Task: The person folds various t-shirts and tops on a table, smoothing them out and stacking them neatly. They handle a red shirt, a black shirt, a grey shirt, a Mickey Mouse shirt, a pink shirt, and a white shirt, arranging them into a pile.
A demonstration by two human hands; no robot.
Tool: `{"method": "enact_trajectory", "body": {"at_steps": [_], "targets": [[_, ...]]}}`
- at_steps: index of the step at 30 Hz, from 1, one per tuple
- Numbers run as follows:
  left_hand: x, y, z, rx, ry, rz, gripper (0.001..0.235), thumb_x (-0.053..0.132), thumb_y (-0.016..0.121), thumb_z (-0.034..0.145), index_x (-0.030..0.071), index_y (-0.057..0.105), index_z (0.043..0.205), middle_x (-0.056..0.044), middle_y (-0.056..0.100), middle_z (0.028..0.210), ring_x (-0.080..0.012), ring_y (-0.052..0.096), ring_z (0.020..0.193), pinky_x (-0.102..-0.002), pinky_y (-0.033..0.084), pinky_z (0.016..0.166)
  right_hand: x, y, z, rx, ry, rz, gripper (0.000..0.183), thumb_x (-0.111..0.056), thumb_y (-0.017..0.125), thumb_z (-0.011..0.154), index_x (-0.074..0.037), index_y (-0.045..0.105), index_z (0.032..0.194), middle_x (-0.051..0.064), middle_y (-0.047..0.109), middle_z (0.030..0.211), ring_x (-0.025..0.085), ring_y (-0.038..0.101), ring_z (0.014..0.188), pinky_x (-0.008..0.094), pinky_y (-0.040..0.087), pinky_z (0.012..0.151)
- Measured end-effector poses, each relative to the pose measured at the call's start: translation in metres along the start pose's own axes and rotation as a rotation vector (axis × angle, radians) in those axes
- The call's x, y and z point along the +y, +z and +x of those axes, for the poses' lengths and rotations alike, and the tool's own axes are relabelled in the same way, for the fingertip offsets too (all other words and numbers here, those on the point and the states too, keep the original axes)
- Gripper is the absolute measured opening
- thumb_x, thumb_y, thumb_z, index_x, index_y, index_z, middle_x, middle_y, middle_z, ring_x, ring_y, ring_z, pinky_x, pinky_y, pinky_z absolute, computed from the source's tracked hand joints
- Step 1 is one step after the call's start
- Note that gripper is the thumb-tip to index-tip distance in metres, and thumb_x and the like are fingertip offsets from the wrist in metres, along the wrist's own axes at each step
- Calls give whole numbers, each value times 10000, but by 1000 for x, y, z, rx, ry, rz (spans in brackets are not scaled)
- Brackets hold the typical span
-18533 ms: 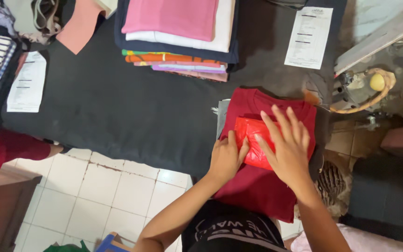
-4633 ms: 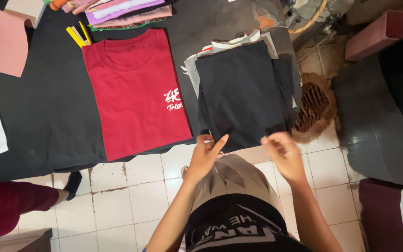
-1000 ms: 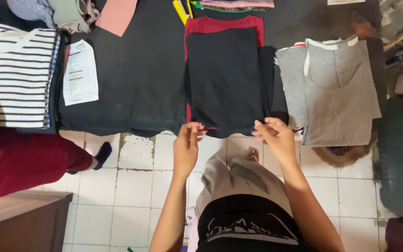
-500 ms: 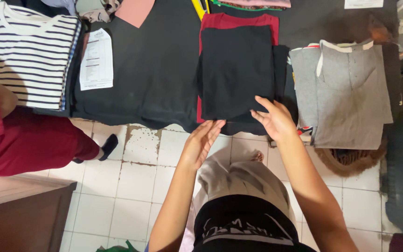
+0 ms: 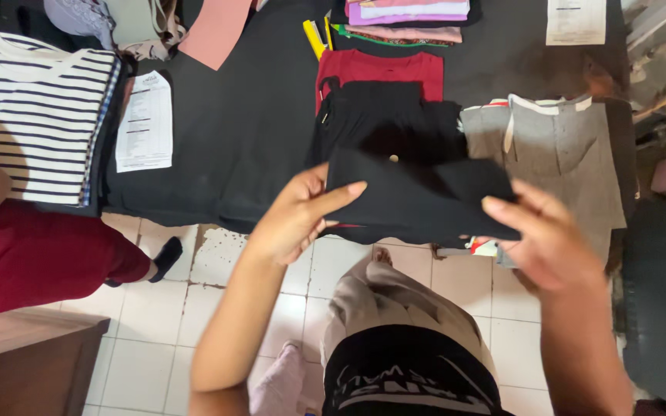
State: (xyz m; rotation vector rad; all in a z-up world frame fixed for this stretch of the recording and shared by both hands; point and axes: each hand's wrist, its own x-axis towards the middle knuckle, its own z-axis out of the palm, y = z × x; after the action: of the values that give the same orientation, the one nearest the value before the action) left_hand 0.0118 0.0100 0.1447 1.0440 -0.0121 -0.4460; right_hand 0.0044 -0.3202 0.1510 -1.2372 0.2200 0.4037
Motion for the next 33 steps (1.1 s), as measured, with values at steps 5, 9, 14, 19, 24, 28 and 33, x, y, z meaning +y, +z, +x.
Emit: {"method": "enact_trajectory", "body": {"at_steps": [5, 9, 14, 19, 24, 28, 33], "targets": [[61, 24, 43, 74, 36, 162, 412, 215, 728, 913, -17, 630, 1239, -31, 749, 1118, -83, 741, 999, -248, 618, 887, -55, 10, 36, -60, -146, 94, 378, -31, 578, 1019, -19, 564, 1396, 103, 673, 1327, 254, 664, 1214, 536, 549, 1010], [82, 26, 66, 11, 265, 155, 482, 156, 738, 976, 15, 549, 1396, -40, 679, 1161, -107, 664, 1016, -290, 564, 869, -75, 17, 49, -240, -325, 81, 415, 34, 576, 1105, -7, 493, 1510, 157, 604, 1409, 276, 606, 1338, 489, 468, 1123], [33, -10, 48, -22, 360, 123, 485, 78, 705, 1027, -29, 528, 1466, -82, 694, 1313, -135, 662, 1198, -291, 522, 1092, -36, -5, 54, -359, -397, 51, 561, 92, 558, 1045, -11, 423, 1580, 155, 574, 1497, 245, 570, 1424, 450, 433, 1310], [-79, -57, 58, 250, 10, 316, 503, 1, 690, 938, -45, 507, 1404, -136, 706, 1273, -169, 669, 1167, -304, 510, 1039, 91, -19, 100, 38, -19, -409, 671, -135, 744, 915, 9, 443, 1497, 120, 700, 1155, 146, 670, 937, 324, 575, 763], [-136, -104, 62, 290, -25, 249, 435, -57, 661, 932, -58, 534, 1348, -149, 710, 1214, -188, 669, 1123, -310, 530, 993, 158, -47, 107, 59, -177, -568, 569, -171, 773, 963, 53, 533, 1428, 24, 618, 913, 59, 552, 741, 230, 510, 653], [-147, -107, 61, 261, 53, 322, 485, -82, 663, 912, -34, 517, 1372, -123, 681, 1247, -179, 653, 1148, -306, 521, 1003, 165, -47, 95, 110, -233, -602, 519, -164, 765, 963, 57, 554, 1383, -22, 590, 861, 45, 532, 678, 214, 443, 590], [-142, -93, 66, 334, 59, 482, 569, -32, 699, 909, -15, 457, 1424, -133, 656, 1310, -187, 648, 1194, -313, 512, 1021, 157, -30, 88, 168, -317, -619, 517, -148, 748, 957, 13, 537, 1400, -1, 617, 834, 46, 551, 702, 206, 447, 591]]}}
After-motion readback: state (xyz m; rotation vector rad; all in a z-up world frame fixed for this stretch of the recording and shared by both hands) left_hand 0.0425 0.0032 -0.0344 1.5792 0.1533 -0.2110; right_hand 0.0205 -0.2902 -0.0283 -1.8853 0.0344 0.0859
